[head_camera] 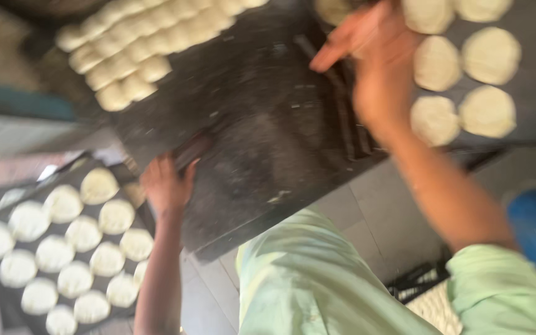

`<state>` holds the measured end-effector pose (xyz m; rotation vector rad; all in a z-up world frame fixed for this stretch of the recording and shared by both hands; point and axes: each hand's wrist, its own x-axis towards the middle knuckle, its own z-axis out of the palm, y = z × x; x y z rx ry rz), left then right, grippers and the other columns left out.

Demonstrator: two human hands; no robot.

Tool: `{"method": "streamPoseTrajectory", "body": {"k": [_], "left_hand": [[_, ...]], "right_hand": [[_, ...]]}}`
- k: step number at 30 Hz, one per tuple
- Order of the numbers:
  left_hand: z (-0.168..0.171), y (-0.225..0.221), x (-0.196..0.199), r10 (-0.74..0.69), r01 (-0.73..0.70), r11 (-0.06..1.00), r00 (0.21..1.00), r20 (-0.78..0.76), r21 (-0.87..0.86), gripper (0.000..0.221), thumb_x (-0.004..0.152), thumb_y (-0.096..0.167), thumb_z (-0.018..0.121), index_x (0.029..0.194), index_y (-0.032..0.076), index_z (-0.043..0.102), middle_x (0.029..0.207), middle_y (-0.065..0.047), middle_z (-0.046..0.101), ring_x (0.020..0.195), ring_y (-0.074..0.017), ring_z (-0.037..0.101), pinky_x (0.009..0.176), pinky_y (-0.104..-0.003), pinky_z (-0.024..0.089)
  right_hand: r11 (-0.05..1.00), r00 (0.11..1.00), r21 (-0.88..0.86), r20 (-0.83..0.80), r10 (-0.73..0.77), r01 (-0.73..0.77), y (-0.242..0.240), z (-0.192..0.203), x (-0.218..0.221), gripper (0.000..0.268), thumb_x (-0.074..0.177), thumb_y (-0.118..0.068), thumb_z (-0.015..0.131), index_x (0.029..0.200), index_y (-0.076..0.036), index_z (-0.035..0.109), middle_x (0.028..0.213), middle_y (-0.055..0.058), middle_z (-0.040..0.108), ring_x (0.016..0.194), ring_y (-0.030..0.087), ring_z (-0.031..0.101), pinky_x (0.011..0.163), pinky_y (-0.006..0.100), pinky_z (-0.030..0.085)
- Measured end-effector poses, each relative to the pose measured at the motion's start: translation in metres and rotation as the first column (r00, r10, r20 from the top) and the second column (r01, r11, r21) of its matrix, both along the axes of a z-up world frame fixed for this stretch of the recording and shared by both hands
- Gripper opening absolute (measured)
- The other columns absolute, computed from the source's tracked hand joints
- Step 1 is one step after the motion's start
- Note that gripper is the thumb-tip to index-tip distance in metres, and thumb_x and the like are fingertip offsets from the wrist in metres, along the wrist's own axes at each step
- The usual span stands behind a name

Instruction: The person flattens balls of dough using a rolling pin on a dark work surface and places the flattened dough onto metal baking trays.

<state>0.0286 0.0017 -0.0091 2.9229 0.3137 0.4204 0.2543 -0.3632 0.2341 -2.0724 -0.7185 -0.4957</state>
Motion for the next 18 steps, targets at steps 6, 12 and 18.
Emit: {"method": "streamPoseTrajectory", "body": {"k": [6,12,18], "left_hand": [[0.004,0.008,0.006,0.014,-0.013,1.0,0.997,0.07,-0.021,0.061,0.091,0.056,0.074,0.124,0.006,0.063,0.105,-0.012,0.063,0.094,-0.0323,0.062,0.079,-0.046,0.047],[-0.01,0.008,-0.004,0.03,-0.029,0.999,0.997,0.064,-0.018,0.062,0.094,0.055,0.072,0.13,0.005,0.06,0.106,-0.012,0.063,0.091,-0.0297,0.063,0.075,-0.043,0.046],[-0.011,0.01,-0.004,0.015,-0.017,0.999,0.997,0.077,0.037,0.062,0.098,0.057,0.068,0.13,0.004,0.06,0.103,-0.013,0.061,0.089,-0.0302,0.062,0.074,-0.044,0.046]], "right_hand": [[0.894,0.903,-0.201,0.075,0.423,-0.401,0.281,-0.174,-0.029,0.037,0.094,-0.008,0.072,0.13,-0.005,0.067,0.135,0.013,0.067,0.129,0.028,0.06,0.103,0.042,0.048],[0.923,0.935,-0.165,0.004,0.354,-0.349,0.323,-0.242,-0.009,0.038,0.095,0.007,0.065,0.128,-0.01,0.065,0.131,0.007,0.069,0.128,0.027,0.06,0.107,0.044,0.046],[0.917,0.961,-0.292,-0.133,0.244,-0.273,0.123,-0.206,-0.144,0.04,0.101,0.004,0.058,0.14,-0.002,0.057,0.155,0.017,0.051,0.146,0.035,0.049,0.12,0.053,0.041]]}}
